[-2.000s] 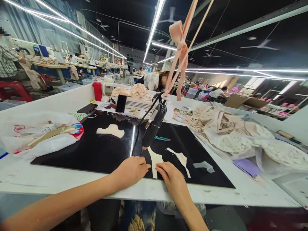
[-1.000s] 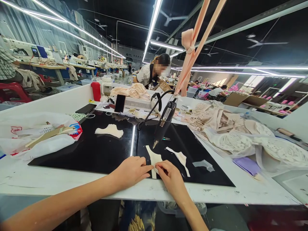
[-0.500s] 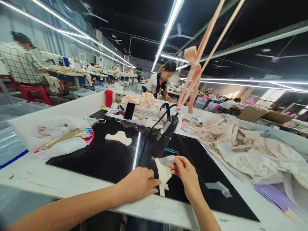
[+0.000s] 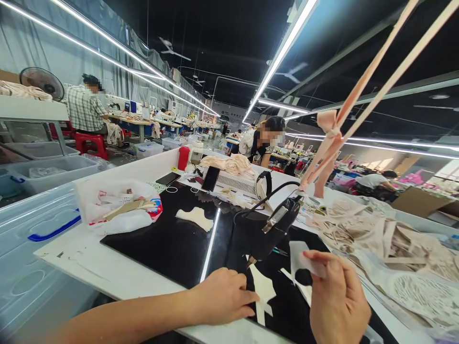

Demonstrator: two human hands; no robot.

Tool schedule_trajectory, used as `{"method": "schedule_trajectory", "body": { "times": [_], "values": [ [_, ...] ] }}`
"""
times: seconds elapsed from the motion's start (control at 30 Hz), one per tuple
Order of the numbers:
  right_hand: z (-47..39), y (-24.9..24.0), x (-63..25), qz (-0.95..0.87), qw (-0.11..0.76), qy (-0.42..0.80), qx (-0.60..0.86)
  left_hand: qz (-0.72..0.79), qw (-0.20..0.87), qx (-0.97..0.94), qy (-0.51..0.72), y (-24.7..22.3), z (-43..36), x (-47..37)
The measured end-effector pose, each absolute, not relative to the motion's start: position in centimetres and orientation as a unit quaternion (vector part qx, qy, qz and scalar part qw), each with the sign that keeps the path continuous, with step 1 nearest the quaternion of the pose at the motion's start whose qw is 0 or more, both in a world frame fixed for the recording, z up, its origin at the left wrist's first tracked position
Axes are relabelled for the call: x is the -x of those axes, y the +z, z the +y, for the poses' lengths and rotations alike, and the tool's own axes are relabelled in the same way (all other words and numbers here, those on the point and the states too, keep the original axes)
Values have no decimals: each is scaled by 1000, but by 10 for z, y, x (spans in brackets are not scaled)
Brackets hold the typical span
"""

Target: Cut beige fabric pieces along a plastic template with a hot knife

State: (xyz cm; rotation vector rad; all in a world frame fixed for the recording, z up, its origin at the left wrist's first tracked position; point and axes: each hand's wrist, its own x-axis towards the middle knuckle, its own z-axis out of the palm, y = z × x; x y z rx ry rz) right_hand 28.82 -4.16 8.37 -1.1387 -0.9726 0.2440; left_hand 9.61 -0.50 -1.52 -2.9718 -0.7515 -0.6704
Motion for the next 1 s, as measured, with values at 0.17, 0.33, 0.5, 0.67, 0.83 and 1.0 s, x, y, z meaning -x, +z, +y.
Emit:
{"method": "schedule_trajectory", "body": {
  "times": [0.17, 0.33, 0.5, 0.67, 0.83, 1.0],
  "values": [
    [-70, 77, -262, -427, 724, 199, 504, -259, -268, 895, -247, 2, -2, -82],
    [-79, 49, -249, -512, 630, 243, 531, -285, -586, 694, -306, 22, -2, -58],
    [-77, 29, -225, -573, 564, 283, 522, -270, -656, 635, -307, 35, -7, -33],
    [-78, 30, -204, -568, 543, 331, 523, -295, -689, 590, -301, 42, -11, -16],
    [-77, 35, -198, -511, 559, 390, 523, -316, -660, 606, -313, 40, -6, 3],
    [-75, 27, -199, -464, 524, 441, 561, -351, -634, 613, -316, 42, -2, 22]
  ]
}}
